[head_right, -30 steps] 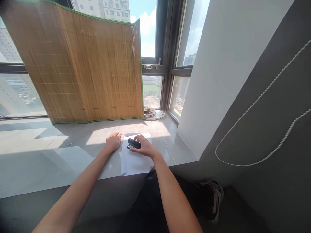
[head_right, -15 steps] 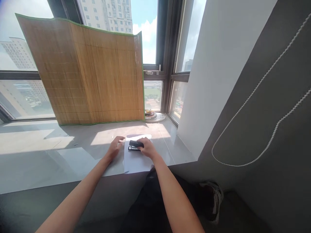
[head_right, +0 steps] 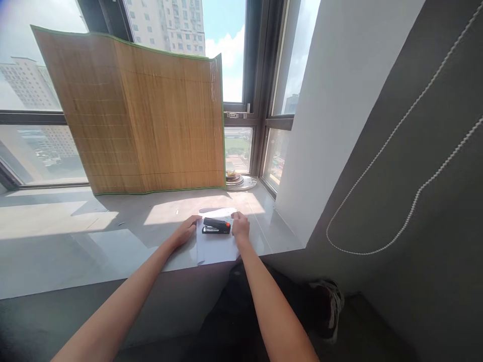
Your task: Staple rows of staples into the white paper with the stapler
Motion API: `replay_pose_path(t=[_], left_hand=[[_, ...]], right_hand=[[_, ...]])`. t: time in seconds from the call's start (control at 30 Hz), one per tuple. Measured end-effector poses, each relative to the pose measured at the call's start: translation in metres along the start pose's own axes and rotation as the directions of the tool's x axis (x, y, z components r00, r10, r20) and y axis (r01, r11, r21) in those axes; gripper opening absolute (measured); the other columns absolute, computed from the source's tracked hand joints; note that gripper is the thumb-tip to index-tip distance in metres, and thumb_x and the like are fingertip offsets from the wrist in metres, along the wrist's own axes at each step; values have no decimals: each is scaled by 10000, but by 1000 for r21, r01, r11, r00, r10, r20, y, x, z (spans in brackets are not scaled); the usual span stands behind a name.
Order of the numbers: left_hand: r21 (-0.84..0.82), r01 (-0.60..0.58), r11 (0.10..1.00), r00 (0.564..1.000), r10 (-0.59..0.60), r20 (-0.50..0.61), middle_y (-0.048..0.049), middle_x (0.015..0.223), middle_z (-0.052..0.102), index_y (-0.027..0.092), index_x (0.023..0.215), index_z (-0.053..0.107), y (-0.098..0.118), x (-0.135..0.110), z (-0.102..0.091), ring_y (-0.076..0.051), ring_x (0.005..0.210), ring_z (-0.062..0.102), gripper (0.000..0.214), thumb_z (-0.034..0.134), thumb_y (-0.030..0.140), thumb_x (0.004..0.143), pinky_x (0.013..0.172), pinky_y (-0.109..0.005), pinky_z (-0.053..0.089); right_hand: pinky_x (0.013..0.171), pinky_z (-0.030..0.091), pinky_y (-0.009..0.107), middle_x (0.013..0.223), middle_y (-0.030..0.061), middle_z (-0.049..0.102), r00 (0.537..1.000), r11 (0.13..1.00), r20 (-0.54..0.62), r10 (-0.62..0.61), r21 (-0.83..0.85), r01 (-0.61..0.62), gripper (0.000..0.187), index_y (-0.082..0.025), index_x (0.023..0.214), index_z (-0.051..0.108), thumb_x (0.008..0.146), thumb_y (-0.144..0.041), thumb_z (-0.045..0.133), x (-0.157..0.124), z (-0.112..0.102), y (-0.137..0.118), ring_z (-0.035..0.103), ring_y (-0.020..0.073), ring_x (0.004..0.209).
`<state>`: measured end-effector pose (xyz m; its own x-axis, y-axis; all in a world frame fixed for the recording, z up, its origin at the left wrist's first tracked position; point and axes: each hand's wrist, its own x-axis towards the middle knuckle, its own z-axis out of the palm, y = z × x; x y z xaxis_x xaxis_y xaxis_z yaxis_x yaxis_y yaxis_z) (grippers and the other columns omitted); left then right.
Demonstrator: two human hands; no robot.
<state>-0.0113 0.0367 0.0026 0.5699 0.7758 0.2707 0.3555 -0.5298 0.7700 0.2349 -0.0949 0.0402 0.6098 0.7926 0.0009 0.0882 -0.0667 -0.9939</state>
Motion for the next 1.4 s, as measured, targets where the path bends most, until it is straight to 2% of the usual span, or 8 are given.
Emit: replay_pose_path(t=[0.27,0.5,0.77,0.93,1.03,1.17,1.27,1.4], left_hand=[[-24,27,999,997,-29,-68,-164,1392,704,163,1226,733,-1,3,2,-335,1357,609,504,495,272,796,1216,-486,422],[-276,109,955,988,-135,-76,-193,1395,719,168,1193,757,-4,5,2,-358,1346,644,733,350,747,1000,1211,-517,436],[-395,119,911,985,-159,-72,-223,1410,708,156,1192,760,-6,5,4,-391,1368,632,1046,285,1021,845,1220,-556,417],[-420,82,904,981,-147,-125,-219,1393,707,160,1147,761,4,0,3,-379,1359,630,911,388,952,894,1197,-540,452],[-443,-8,897,958,-120,-260,-186,1380,707,182,1121,744,16,-3,1,-349,1383,608,655,499,773,979,1178,-514,482],[-619,-49,784,911,-219,-350,-170,1456,658,197,1169,680,27,-5,-5,-314,1398,611,392,525,529,1030,1176,-503,498],[-799,-18,601,903,-333,-272,-177,1568,576,195,1202,634,28,-6,-12,-299,1364,650,341,468,460,1066,1168,-497,515],[-895,165,414,935,-355,9,-221,1433,666,147,1239,626,21,-7,-16,-298,1253,710,463,367,511,1116,1122,-504,550]], right_hand=[[630,666,311,1035,93,721,895,860,300,329,297,-416,94,-185,1068,578,1024,-170,496,-16,5,-9,779,183,684],[653,686,284,1037,90,704,908,858,272,318,325,-398,115,-181,1104,581,1024,-99,584,-19,6,-11,772,168,690],[718,673,302,997,85,722,913,873,226,339,287,-395,211,-165,1161,613,1000,-40,559,-17,6,-10,775,176,714],[910,619,377,1109,73,765,989,990,88,-120,-61,126,134,-212,1001,770,926,-322,774,-14,-1,-3,735,242,948],[1042,552,419,1193,62,769,897,884,232,-376,-199,422,329,-259,1108,799,805,-360,881,-11,6,0,665,294,1168],[1033,527,440,1090,53,788,821,796,397,-411,-282,535,373,-256,1105,806,757,-129,845,-10,24,1,692,295,1067],[972,530,426,1068,68,782,783,718,357,-508,-326,615,332,-253,1119,805,827,-98,777,-17,35,-1,668,307,1051],[963,496,426,1157,95,765,564,425,421,-710,-382,821,378,-252,1245,781,964,-54,624,-31,43,-6,612,305,1094]])
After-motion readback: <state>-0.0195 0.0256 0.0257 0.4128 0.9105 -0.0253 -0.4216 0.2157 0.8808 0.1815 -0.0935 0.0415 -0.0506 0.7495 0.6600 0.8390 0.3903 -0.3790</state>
